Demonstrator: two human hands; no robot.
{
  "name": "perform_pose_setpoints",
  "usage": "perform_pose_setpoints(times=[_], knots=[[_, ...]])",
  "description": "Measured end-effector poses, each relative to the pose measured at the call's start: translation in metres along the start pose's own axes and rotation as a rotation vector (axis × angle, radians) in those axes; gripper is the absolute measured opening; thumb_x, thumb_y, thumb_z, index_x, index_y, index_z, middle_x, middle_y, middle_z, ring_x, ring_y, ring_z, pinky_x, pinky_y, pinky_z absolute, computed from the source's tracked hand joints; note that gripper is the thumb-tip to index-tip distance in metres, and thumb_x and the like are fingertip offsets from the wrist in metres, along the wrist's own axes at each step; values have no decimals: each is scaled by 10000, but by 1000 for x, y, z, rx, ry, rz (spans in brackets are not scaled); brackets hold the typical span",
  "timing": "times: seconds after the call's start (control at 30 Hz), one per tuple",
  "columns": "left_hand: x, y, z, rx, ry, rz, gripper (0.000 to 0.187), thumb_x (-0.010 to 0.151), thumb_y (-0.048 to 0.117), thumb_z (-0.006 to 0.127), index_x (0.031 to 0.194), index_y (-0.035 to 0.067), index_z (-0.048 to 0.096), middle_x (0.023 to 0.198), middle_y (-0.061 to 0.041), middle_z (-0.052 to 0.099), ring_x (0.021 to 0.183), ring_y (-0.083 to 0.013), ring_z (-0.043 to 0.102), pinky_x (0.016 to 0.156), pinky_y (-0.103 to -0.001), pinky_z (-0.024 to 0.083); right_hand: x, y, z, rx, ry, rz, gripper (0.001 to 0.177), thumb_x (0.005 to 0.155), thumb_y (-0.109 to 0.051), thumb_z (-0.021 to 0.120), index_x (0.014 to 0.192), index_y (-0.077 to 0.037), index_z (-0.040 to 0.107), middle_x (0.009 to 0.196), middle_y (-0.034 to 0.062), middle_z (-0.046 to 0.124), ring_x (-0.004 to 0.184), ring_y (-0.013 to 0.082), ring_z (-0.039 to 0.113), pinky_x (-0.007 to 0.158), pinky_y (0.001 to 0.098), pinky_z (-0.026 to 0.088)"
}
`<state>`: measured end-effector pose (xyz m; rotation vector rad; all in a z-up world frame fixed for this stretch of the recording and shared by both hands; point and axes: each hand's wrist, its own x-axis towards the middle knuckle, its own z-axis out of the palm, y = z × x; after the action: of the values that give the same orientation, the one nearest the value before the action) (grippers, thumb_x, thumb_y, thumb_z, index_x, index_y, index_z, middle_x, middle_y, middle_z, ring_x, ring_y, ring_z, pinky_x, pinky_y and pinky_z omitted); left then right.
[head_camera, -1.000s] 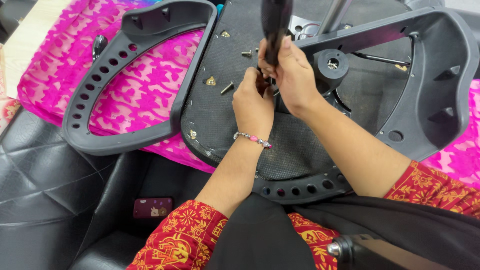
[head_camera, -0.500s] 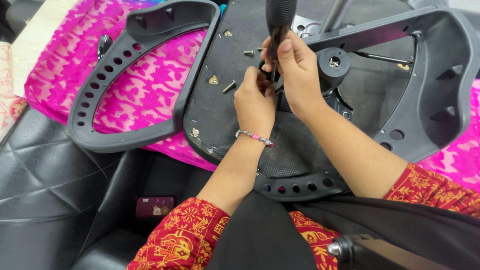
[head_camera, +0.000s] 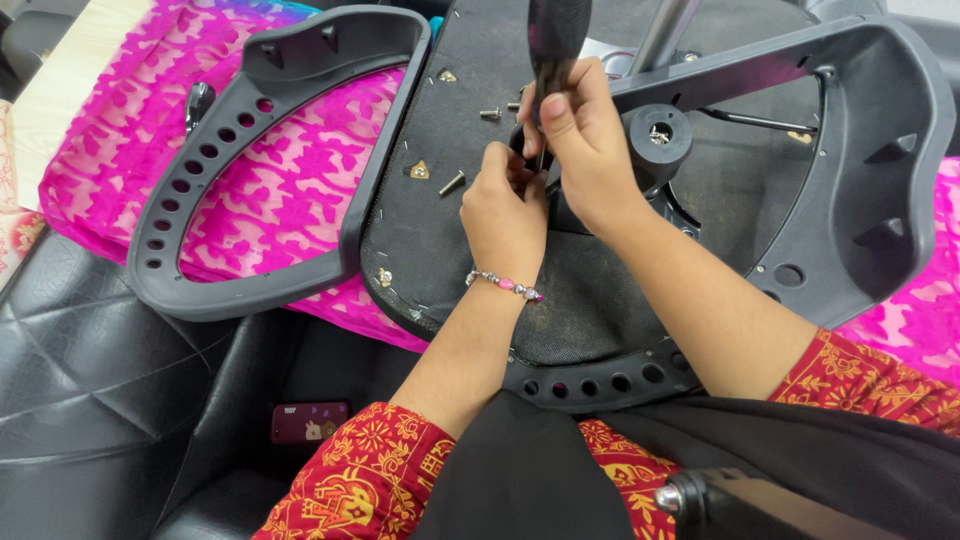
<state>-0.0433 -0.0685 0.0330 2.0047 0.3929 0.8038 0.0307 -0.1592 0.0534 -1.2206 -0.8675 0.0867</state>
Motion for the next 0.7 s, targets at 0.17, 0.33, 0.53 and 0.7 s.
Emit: perform_pose_setpoints(times=[0.17, 0.33, 0.53, 0.7], knots=[[2, 0, 1, 1, -9, -33, 200, 826, 59, 740, 922, 52, 565, 813, -110, 749, 766, -324, 751, 670, -426, 579, -1, -11, 2, 11, 1, 87, 421, 1155, -412, 444, 1234, -11, 547, 1055, 38, 589, 905, 100, 557, 878, 259, 518], [0, 2, 0, 40, 15, 5, 185, 824, 46, 726, 930, 57, 574, 816, -131, 740, 794, -355, 737, 692, -453, 571, -3, -8, 16, 37, -14, 103, 473, 1183, -452, 425, 1260, -16, 593, 917, 1, 511, 804, 66, 457, 797, 235, 424], [1, 2, 0, 3, 11, -35, 169, 857, 74, 739, 917, 68, 581, 803, -114, 742, 776, -337, 741, 690, -443, 579, -7, -9, 19, -37, -31, 70, 440, 1134, -408, 506, 1401, -68, 423, 1006, -18, 491, 883, 64, 457, 809, 224, 429], [2, 2, -1, 26, -21, -34, 210, 831, 77, 752, 917, 64, 562, 787, -93, 740, 760, -322, 741, 669, -440, 572, 1, -5, 13, 66, 8, 27, 313, 1158, -316, 586, 1279, -68, 439, 1029, 8, 533, 909, 94, 507, 874, 261, 481]])
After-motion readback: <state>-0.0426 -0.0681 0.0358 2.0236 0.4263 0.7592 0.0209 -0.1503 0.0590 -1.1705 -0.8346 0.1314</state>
